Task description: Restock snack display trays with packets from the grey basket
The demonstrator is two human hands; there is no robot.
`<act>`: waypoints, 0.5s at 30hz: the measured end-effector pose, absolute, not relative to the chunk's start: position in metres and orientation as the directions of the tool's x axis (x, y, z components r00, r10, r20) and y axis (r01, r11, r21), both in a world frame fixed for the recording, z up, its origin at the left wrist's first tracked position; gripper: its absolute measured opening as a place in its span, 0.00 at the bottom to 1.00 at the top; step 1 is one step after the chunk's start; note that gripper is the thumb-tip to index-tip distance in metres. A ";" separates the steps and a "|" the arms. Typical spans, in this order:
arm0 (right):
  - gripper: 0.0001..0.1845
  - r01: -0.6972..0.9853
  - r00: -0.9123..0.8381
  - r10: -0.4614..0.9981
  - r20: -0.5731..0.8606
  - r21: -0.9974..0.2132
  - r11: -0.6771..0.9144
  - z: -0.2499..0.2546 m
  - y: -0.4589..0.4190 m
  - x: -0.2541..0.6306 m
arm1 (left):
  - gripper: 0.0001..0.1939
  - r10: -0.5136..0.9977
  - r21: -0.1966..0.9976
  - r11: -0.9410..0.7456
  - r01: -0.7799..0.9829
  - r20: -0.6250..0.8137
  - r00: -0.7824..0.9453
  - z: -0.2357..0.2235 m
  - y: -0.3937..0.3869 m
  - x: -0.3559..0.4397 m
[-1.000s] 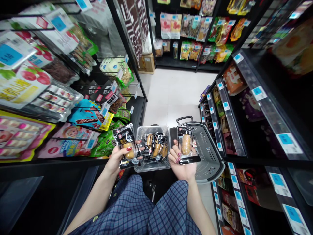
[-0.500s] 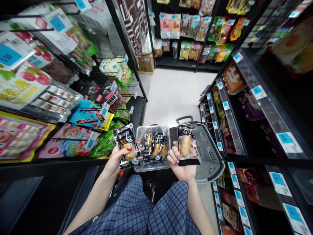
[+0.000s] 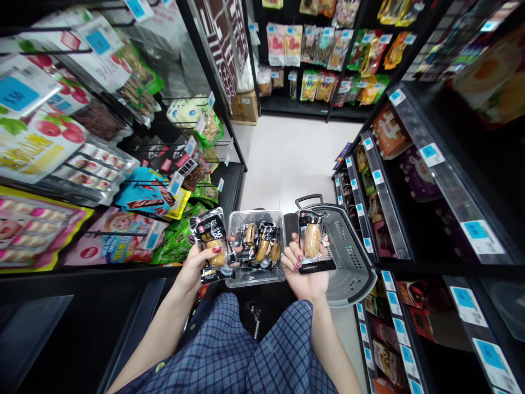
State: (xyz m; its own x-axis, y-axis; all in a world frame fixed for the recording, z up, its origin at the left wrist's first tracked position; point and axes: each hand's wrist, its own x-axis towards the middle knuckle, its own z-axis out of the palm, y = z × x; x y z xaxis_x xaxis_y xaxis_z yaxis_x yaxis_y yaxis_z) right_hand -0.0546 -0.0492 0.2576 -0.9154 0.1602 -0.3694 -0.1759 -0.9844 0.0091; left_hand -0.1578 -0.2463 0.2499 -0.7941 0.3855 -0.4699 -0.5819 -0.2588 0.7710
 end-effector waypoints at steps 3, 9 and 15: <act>0.13 -0.173 -0.922 0.149 -0.357 0.036 -0.984 0.258 -0.049 -0.055 | 0.18 0.383 0.777 -0.243 -0.581 -0.474 -0.793 0.251 -0.247 -0.158; 0.12 -0.169 -0.929 0.134 -0.346 0.075 -0.983 0.261 -0.050 -0.056 | 0.18 0.381 0.772 -0.255 -0.583 -0.474 -0.794 0.251 -0.247 -0.157; 0.13 -0.152 -0.929 0.143 -0.341 0.002 -0.988 0.266 -0.051 -0.056 | 0.18 0.381 0.770 -0.258 -0.584 -0.475 -0.794 0.251 -0.247 -0.157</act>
